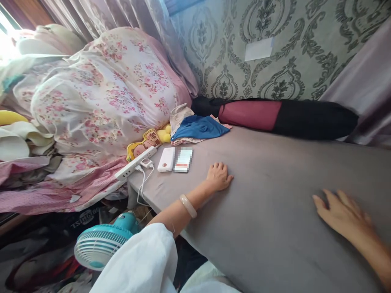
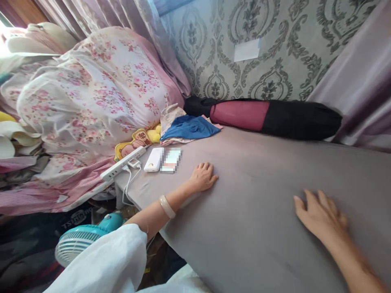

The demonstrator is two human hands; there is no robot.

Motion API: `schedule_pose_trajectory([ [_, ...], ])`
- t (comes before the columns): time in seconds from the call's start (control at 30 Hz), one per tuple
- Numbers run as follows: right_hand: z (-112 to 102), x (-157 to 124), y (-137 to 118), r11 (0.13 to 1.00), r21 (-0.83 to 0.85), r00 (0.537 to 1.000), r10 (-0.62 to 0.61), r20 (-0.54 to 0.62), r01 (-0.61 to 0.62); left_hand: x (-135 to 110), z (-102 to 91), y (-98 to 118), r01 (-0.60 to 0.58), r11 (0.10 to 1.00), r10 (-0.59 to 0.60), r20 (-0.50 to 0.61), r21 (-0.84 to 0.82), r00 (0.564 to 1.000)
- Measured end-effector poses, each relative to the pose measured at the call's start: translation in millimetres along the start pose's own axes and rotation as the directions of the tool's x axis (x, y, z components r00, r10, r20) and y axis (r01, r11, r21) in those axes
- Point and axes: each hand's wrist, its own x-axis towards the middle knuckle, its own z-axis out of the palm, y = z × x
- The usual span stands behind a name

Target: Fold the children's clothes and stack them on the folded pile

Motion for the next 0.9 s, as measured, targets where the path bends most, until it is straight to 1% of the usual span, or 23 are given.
schedule_pose_trajectory([
  [0.07, -1.7, 5.2, -40.8, 0.997, -0.011, 0.996, -0.071, 0.054, 0.072, 9.3, -10.1, -17.8, -0.023, 0.988, 0.031, 0.045, -0.150, 0.999],
  [0.1, -2.6, 6.3, -58.5, 0.996, -0.010, 0.994, -0.087, 0.063, 0.087, 14.7, -14.9, -29.3, -0.008, 0.969, 0.024, 0.061, -0.245, 0.998],
  [0.13, -3.0, 6.5, -72.9, 0.994, -0.005, 0.991, -0.110, 0.080, 0.110, 20.2, -19.3, -42.2, 0.033, 0.940, -0.010, 0.070, -0.340, 0.997],
  [0.17, -3.1, 5.7, -83.7, 0.992, 0.000, 0.989, -0.123, 0.087, 0.124, 25.5, -23.4, -56.5, 0.089, 0.902, -0.072, 0.058, -0.423, 0.996],
  [0.23, -1.5, 2.7, -94.9, 0.990, 0.007, 0.987, -0.141, 0.075, 0.141, 34.9, -30.9, -87.5, 0.181, 0.844, -0.218, -0.014, -0.505, 0.976],
  [0.27, 0.0, 0.8, -96.5, 0.989, 0.009, 0.988, -0.145, 0.056, 0.145, 38.6, -34.5, -103.8, 0.226, 0.826, -0.300, -0.063, -0.516, 0.952],
  [0.3, 1.7, -1.0, -96.4, 0.989, 0.009, 0.988, -0.150, 0.031, 0.150, 41.7, -38.0, -120.1, 0.285, 0.808, -0.396, -0.117, -0.516, 0.911],
  [0.33, 3.5, -2.7, -95.3, 0.988, 0.009, 0.988, -0.157, 0.008, 0.157, 44.1, -41.5, -136.1, 0.325, 0.798, -0.453, -0.149, -0.507, 0.879],
  [0.43, 8.2, -6.0, -91.8, 0.983, -0.007, 0.983, -0.181, -0.036, 0.181, 48.9, -51.3, -179.6, 0.423, 0.766, -0.570, -0.208, -0.484, 0.795],
  [0.53, 11.1, -7.1, -91.6, 0.981, -0.034, 0.979, -0.191, -0.071, 0.189, 53.4, -58.0, -211.7, 0.518, 0.717, -0.670, -0.256, -0.466, 0.697],
  [0.63, 12.9, -7.8, -93.4, 0.982, -0.052, 0.978, -0.188, -0.095, 0.183, 62.0, -60.1, -231.6, 0.586, 0.674, -0.730, -0.284, -0.449, 0.621],
  [0.7, 13.0, -9.1, -94.8, 0.981, -0.065, 0.976, -0.188, -0.114, 0.181, 70.2, -59.3, -239.6, 0.618, 0.651, -0.754, -0.282, -0.441, 0.593],
  [0.73, 12.6, -10.0, -95.5, 0.981, -0.072, 0.974, -0.191, -0.123, 0.183, 74.6, -58.5, -242.5, 0.628, 0.642, -0.762, -0.273, -0.439, 0.588],
  [0.8, 10.8, -12.0, -96.9, 0.980, -0.082, 0.971, -0.193, -0.140, 0.183, 83.2, -56.6, -246.6, 0.640, 0.630, -0.770, -0.244, -0.439, 0.590],
  [0.9, 7.3, -14.8, -98.6, 0.980, -0.092, 0.969, -0.189, -0.159, 0.177, 93.7, -54.5, -249.6, 0.636, 0.633, -0.762, -0.211, -0.441, 0.612],
])
